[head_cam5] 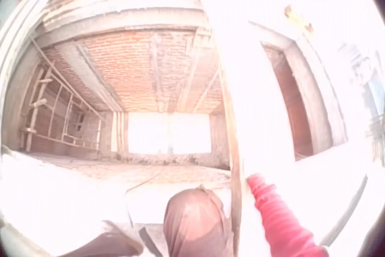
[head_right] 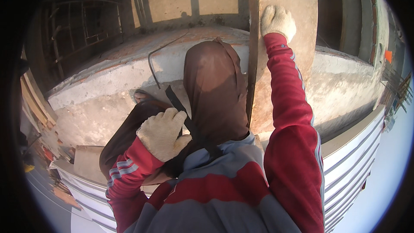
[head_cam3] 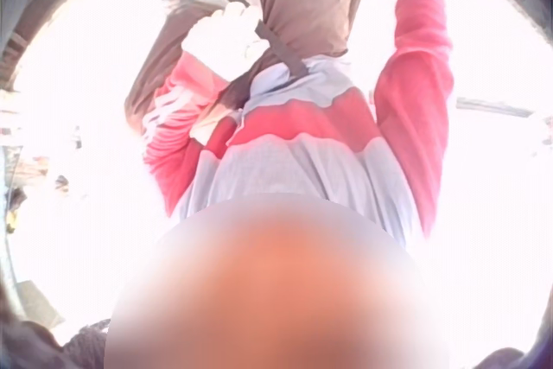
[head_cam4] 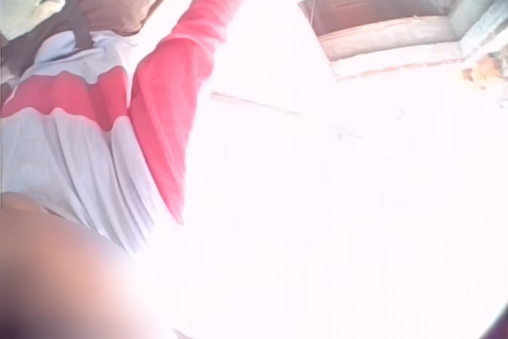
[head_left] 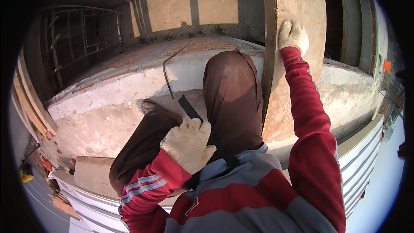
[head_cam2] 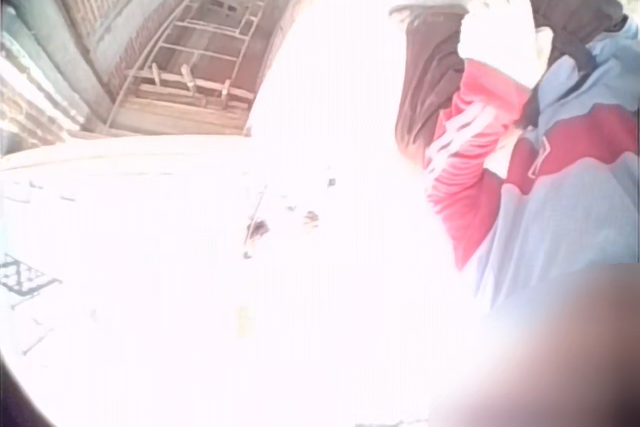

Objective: The person adjusts the head-mounted camera, then uses a rope and pulley to lift a bucket of material from a lower level. They pull the rope repeatedly to raise the bucket and then lower it back down.

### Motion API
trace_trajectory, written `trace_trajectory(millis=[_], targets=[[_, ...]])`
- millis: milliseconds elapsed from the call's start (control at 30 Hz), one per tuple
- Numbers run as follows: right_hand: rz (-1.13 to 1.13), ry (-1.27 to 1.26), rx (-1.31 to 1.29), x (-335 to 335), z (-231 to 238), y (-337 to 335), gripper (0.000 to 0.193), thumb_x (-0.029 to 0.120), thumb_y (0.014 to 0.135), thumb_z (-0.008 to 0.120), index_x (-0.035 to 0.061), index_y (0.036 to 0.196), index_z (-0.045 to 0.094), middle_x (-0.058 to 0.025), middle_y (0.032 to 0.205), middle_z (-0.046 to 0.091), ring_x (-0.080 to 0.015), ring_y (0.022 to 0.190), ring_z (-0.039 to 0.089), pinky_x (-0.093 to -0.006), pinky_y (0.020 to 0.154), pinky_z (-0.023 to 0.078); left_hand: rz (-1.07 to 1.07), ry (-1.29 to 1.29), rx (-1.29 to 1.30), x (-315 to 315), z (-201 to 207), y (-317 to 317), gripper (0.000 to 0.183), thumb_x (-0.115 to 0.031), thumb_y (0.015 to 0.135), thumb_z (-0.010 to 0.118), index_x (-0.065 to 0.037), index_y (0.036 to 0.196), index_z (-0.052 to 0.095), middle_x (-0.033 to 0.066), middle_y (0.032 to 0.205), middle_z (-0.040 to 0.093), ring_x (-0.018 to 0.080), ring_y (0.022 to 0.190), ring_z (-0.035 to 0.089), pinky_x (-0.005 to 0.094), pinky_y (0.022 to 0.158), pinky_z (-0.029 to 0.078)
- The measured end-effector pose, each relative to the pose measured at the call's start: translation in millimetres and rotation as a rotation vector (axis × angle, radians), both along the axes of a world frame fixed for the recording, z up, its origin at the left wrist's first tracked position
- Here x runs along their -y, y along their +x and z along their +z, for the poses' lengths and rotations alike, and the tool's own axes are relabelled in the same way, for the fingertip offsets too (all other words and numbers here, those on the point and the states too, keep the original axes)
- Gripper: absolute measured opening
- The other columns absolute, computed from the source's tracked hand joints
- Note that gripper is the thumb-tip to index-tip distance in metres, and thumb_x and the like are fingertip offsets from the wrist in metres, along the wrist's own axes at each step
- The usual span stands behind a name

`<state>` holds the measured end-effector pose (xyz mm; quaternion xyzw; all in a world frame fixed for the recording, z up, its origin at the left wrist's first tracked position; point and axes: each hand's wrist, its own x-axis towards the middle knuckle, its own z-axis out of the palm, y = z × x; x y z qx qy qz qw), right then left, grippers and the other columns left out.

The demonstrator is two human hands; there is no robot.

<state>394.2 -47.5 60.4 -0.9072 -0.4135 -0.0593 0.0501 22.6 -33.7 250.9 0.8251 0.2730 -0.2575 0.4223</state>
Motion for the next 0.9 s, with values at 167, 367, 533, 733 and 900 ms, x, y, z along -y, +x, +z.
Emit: trace_trajectory(millis=[167, 367, 533, 733, 900], targets=[[-0.017, 0.004, -0.009, 0.4, 0.5, -0.3, 0.037, 0.041, 0.088, 0.046, 0.0114, 0.088, 0.069, -0.0175, 0.092, 0.066, -0.0388, 0.087, 0.062, -0.0478, 0.079, 0.048, -0.021, 0.03, -0.011, 4.3, -0.4, -1.0, 0.039, -0.033, 0.076, 0.069, -0.006, 0.1, 0.053, 0.0108, 0.088, 0.054, 0.03, 0.076, 0.062, 0.0411, 0.063, 0.051], [-0.034, -0.009, -0.008, 0.2, -0.3, -0.6, 0.037, 0.041, 0.089, 0.047, 0.0114, 0.091, 0.069, -0.0182, 0.093, 0.066, -0.0389, 0.089, 0.061, -0.0476, 0.08, 0.048, -0.019, 0.049, 0.026, 4.8, -2.3, -2.4, 0.042, -0.033, 0.075, 0.069, -0.006, 0.103, 0.054, 0.0112, 0.088, 0.055, 0.0298, 0.075, 0.062, 0.041, 0.063, 0.051], [-0.024, 0.006, -0.003, 0.4, -0.3, -1.0, 0.037, 0.042, 0.088, 0.047, 0.0118, 0.088, 0.07, -0.017, 0.091, 0.066, -0.0382, 0.087, 0.062, -0.0474, 0.079, 0.048, -0.025, 0.032, -0.004, 3.9, -2.9, -0.9, 0.044, -0.033, 0.075, 0.07, -0.005, 0.106, 0.054, 0.0124, 0.092, 0.056, 0.0303, 0.077, 0.062, 0.0417, 0.065, 0.051], [-0.018, 0.023, -0.013, 1.6, -0.8, -0.2, 0.037, 0.042, 0.088, 0.048, 0.012, 0.088, 0.069, -0.0163, 0.091, 0.066, -0.0374, 0.088, 0.062, -0.0467, 0.08, 0.048, -0.034, 0.033, -0.034, 2.8, -2.0, 1.0, 0.044, -0.032, 0.076, 0.069, -0.004, 0.107, 0.054, 0.0122, 0.094, 0.056, 0.0303, 0.081, 0.062, 0.0421, 0.067, 0.051], [-0.027, 0.023, -0.012, 1.4, -2.9, 0.6, 0.036, 0.042, 0.088, 0.048, 0.0123, 0.088, 0.07, -0.0164, 0.091, 0.066, -0.0375, 0.088, 0.062, -0.0466, 0.08, 0.048, -0.036, 0.052, -0.01, 3.4, -2.8, 1.2, 0.045, -0.032, 0.075, 0.07, -0.005, 0.107, 0.054, 0.0118, 0.094, 0.057, 0.0299, 0.082, 0.062, 0.0417, 0.068, 0.051]])
